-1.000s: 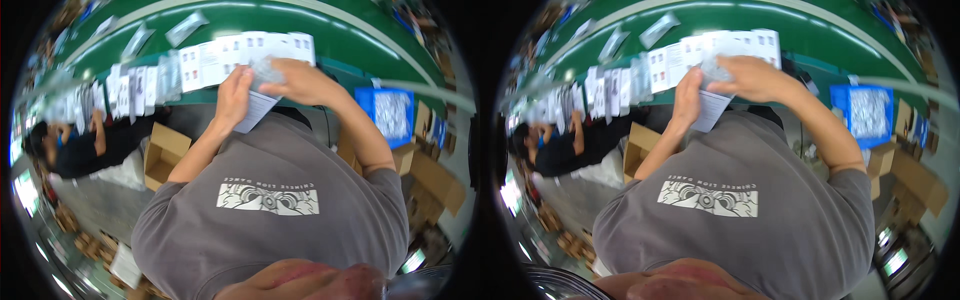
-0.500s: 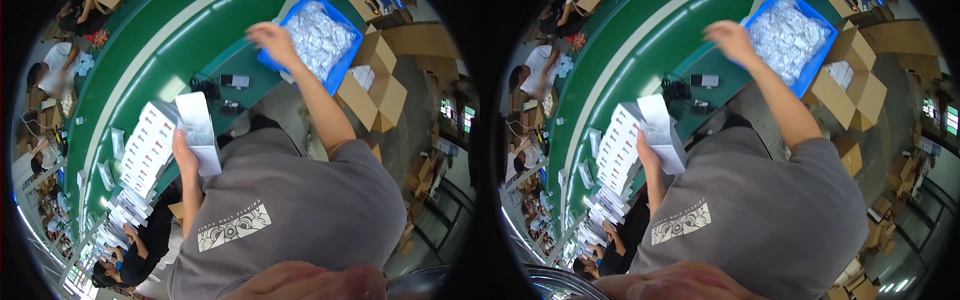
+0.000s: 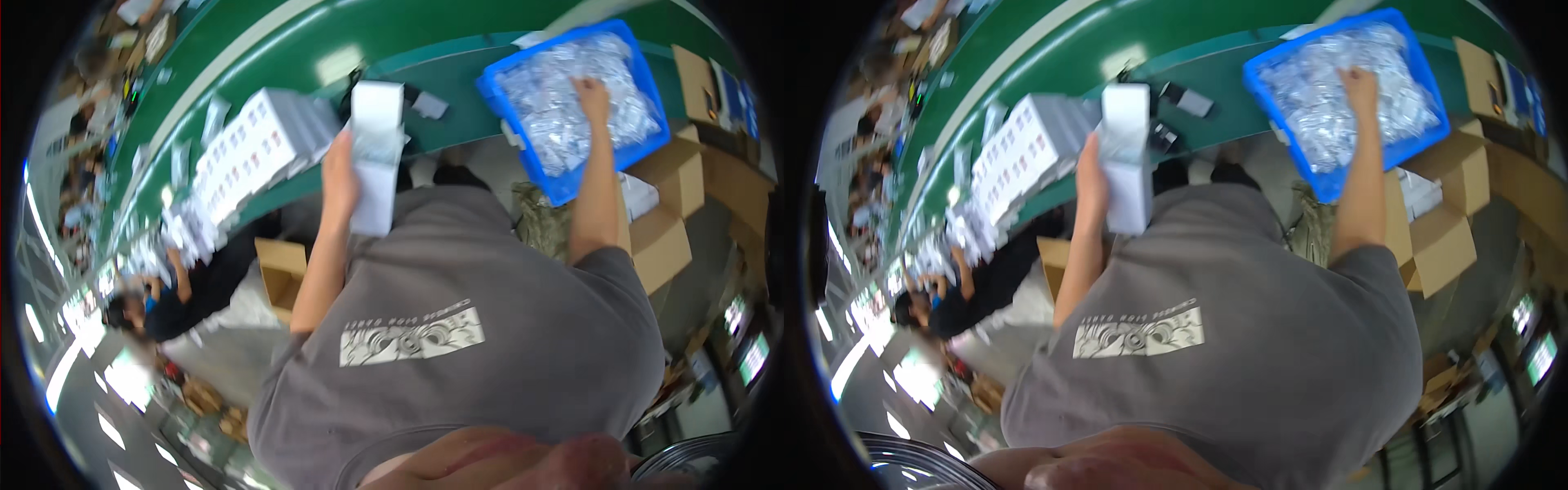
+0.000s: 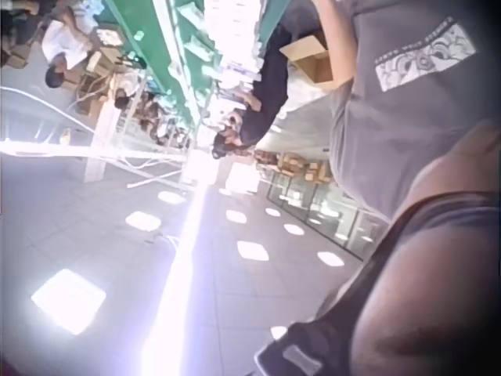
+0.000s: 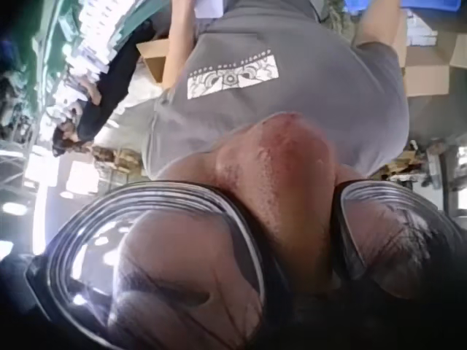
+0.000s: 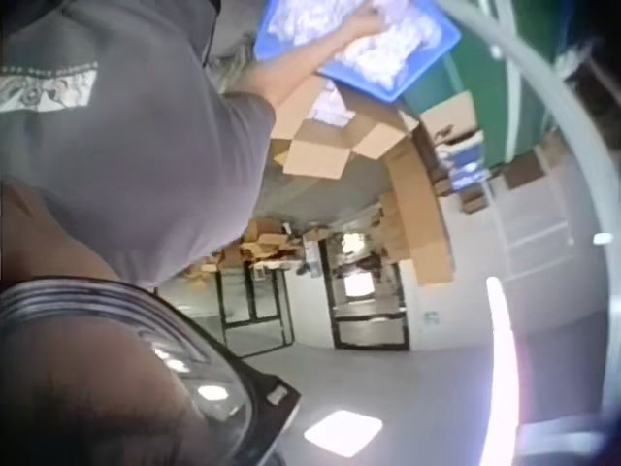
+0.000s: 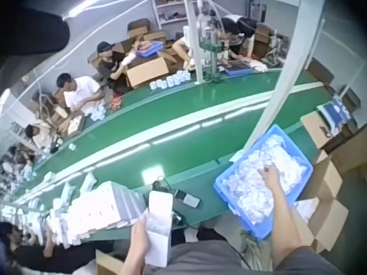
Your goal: Placing small items into white cardboard boxes and closing them on an assembly line.
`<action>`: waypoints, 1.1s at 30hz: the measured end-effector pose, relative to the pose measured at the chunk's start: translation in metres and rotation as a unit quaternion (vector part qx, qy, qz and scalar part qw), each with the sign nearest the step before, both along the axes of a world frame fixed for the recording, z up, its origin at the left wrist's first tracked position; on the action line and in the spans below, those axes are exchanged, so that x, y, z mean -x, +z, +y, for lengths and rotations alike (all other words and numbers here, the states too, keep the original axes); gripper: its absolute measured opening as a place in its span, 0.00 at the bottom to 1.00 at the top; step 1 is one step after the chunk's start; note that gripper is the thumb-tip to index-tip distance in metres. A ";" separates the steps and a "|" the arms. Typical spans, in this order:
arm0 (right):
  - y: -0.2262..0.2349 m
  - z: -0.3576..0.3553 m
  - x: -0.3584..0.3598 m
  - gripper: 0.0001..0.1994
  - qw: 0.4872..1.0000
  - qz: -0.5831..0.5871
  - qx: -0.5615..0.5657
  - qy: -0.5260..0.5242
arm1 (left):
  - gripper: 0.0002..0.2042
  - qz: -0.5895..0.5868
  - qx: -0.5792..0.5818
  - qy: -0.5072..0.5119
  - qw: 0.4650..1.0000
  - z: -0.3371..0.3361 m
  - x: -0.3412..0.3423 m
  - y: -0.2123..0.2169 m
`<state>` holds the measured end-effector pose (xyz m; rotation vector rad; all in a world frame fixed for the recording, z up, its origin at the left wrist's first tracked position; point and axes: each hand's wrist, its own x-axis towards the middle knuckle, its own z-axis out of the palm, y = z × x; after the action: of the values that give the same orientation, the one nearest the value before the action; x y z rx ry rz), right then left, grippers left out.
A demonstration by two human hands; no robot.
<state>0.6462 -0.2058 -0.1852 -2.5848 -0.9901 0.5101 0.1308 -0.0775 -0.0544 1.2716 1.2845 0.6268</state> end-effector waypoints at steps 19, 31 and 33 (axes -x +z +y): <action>0.236 0.104 0.260 0.09 0.770 0.180 0.011 0.613 | 0.25 -0.007 -0.053 -0.017 0.998 -0.039 -0.058 0.034; 0.183 0.110 0.271 0.09 0.655 0.236 -0.041 0.717 | 0.21 -0.013 -0.143 0.038 0.989 -0.065 -0.040 0.027; 0.194 0.114 0.275 0.10 0.675 0.363 -0.017 0.642 | 0.19 -0.065 -0.169 -0.007 0.983 -0.064 -0.028 0.016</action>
<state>0.3716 -0.0917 0.0091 -0.9289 -2.2010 1.5865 0.1587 -0.1419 -0.0379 1.4861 1.0886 0.9309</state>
